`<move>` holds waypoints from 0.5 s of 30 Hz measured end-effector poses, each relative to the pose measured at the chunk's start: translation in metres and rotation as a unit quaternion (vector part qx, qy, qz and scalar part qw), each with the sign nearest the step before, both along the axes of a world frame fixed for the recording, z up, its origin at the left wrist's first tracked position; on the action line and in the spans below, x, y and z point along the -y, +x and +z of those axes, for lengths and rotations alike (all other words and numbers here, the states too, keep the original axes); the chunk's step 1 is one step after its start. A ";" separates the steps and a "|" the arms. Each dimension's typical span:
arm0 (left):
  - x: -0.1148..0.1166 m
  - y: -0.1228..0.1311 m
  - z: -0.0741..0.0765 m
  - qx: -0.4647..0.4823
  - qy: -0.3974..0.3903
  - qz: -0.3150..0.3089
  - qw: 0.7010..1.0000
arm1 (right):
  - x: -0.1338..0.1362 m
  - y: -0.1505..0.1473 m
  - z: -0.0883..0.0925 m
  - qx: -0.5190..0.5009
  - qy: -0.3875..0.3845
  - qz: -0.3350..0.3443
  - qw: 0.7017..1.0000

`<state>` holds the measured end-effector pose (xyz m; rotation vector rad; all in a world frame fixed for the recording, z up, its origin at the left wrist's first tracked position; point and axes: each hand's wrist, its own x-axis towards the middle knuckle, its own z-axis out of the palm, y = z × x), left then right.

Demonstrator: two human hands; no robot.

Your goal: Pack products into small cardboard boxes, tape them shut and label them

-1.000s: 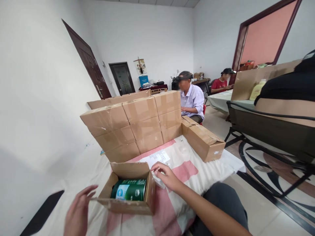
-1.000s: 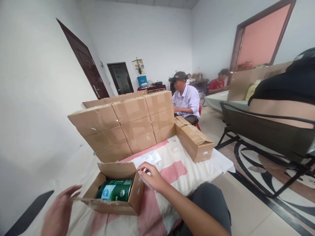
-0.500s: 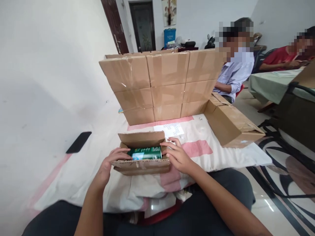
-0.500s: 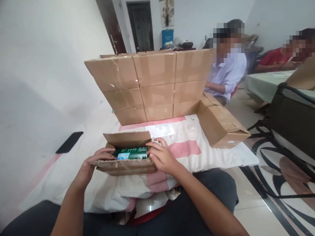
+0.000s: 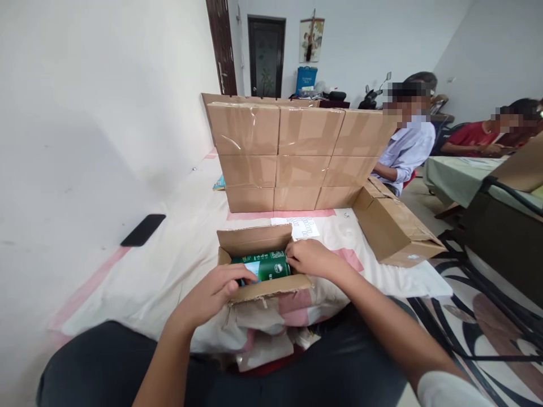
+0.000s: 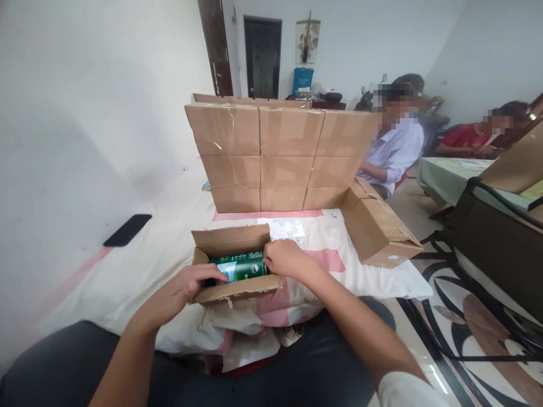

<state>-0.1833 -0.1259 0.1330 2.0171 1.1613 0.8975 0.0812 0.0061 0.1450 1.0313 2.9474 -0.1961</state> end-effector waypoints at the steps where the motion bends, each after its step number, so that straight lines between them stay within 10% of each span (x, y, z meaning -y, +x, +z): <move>1: -0.002 -0.009 -0.004 0.050 0.013 -0.001 0.999 | -0.001 -0.005 0.003 0.033 0.004 0.002 0.999; 5: -0.015 -0.050 -0.029 0.167 0.130 0.089 0.973 | -0.010 -0.015 0.018 0.101 -0.040 0.043 0.993; 15: -0.030 -0.049 -0.053 -0.102 0.159 0.202 0.961 | -0.020 -0.009 0.022 0.071 -0.102 0.199 0.972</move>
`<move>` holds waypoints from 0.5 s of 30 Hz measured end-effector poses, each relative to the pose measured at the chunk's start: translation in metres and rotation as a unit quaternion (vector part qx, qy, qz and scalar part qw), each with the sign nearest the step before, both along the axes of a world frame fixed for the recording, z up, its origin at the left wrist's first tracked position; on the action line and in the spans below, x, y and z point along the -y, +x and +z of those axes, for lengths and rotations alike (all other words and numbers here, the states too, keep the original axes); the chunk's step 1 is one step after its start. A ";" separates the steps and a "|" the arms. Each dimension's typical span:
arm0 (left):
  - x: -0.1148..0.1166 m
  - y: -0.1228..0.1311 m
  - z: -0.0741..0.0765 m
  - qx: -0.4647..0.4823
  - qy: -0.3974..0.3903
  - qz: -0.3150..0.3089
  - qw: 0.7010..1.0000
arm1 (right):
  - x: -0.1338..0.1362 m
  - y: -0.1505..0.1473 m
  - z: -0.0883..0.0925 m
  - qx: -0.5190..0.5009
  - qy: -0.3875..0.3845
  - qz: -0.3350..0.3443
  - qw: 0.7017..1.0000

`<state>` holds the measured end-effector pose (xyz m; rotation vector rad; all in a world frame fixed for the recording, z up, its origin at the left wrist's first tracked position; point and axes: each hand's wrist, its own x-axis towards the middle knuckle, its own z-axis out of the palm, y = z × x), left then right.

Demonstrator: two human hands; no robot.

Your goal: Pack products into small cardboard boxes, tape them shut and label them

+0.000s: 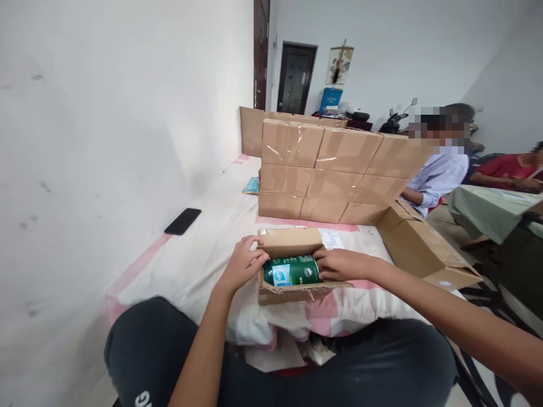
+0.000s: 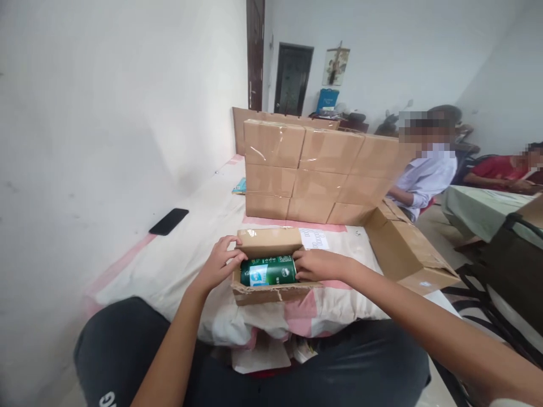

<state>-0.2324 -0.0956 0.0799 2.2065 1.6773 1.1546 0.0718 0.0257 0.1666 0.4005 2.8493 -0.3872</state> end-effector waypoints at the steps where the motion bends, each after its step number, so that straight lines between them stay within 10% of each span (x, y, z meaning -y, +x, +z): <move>1: 0.001 0.000 0.002 -0.014 -0.006 0.002 1.000 | 0.000 0.001 0.000 -0.015 -0.025 0.000 1.000; 9: 0.005 -0.004 0.005 -0.027 -0.016 0.018 0.999 | 0.015 0.007 0.015 -0.104 -0.119 -0.024 0.987; 15: 0.005 0.005 0.005 0.014 -0.036 0.001 0.999 | 0.016 0.030 -0.024 -0.233 -0.030 -0.073 0.969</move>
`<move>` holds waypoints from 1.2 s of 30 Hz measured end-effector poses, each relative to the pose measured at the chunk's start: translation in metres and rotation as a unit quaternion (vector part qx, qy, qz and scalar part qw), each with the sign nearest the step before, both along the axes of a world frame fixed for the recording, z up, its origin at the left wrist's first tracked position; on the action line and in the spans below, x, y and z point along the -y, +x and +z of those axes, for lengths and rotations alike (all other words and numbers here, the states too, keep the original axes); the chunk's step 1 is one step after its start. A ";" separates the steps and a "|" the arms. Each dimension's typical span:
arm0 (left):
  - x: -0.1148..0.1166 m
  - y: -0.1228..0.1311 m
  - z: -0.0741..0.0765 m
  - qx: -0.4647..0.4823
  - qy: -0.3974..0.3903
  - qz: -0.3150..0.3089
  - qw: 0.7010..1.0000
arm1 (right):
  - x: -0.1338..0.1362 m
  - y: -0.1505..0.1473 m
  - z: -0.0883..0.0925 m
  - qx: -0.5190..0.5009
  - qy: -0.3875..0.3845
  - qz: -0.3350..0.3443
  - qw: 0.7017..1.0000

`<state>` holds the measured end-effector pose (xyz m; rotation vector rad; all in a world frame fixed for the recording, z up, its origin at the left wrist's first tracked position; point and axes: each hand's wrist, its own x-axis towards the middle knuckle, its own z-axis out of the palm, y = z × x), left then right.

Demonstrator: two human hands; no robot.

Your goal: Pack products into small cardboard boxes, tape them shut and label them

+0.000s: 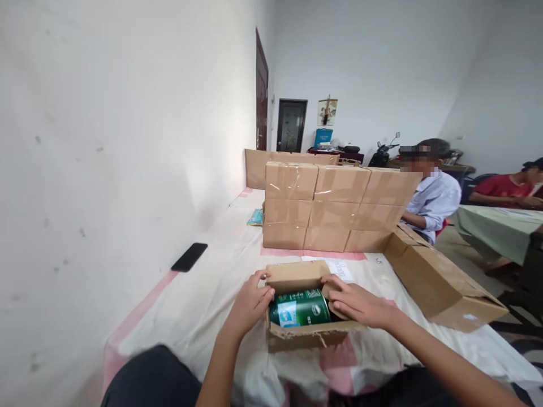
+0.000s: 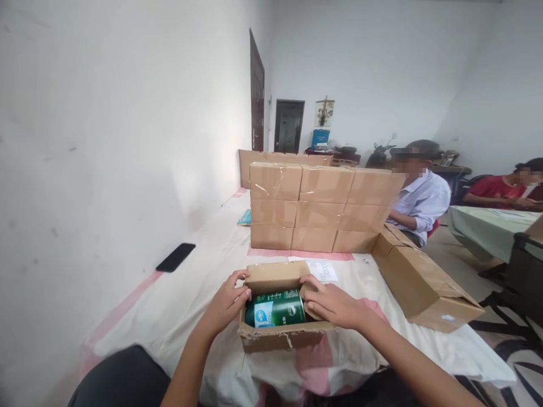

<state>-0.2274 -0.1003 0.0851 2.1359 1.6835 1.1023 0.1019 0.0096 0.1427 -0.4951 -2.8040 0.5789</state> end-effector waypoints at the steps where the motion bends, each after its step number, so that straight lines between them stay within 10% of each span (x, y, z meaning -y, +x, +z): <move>1: -0.001 0.001 -0.001 0.001 -0.002 0.002 1.000 | -0.003 0.002 -0.010 -0.040 0.003 -0.020 0.999; 8: 0.001 0.007 0.003 -0.133 0.052 0.048 0.989 | -0.023 -0.012 -0.075 -0.387 -0.027 -0.171 0.906; 15: 0.013 0.015 0.034 -0.332 -0.020 -0.146 0.932 | -0.015 -0.015 -0.108 -0.504 -0.118 -0.210 0.829; 25: -0.020 -0.025 -0.004 -0.453 0.064 -0.273 0.846 | -0.001 -0.021 -0.094 -0.523 -0.132 -0.176 0.823; 31: 0.000 0.004 0.039 -0.410 -0.050 -0.267 0.871 | 0.004 -0.016 -0.088 -0.526 -0.114 -0.165 0.826; 36: -0.002 0.015 0.025 -0.359 -0.010 -0.165 0.919 | 0.006 -0.013 -0.084 -0.524 -0.118 -0.158 0.828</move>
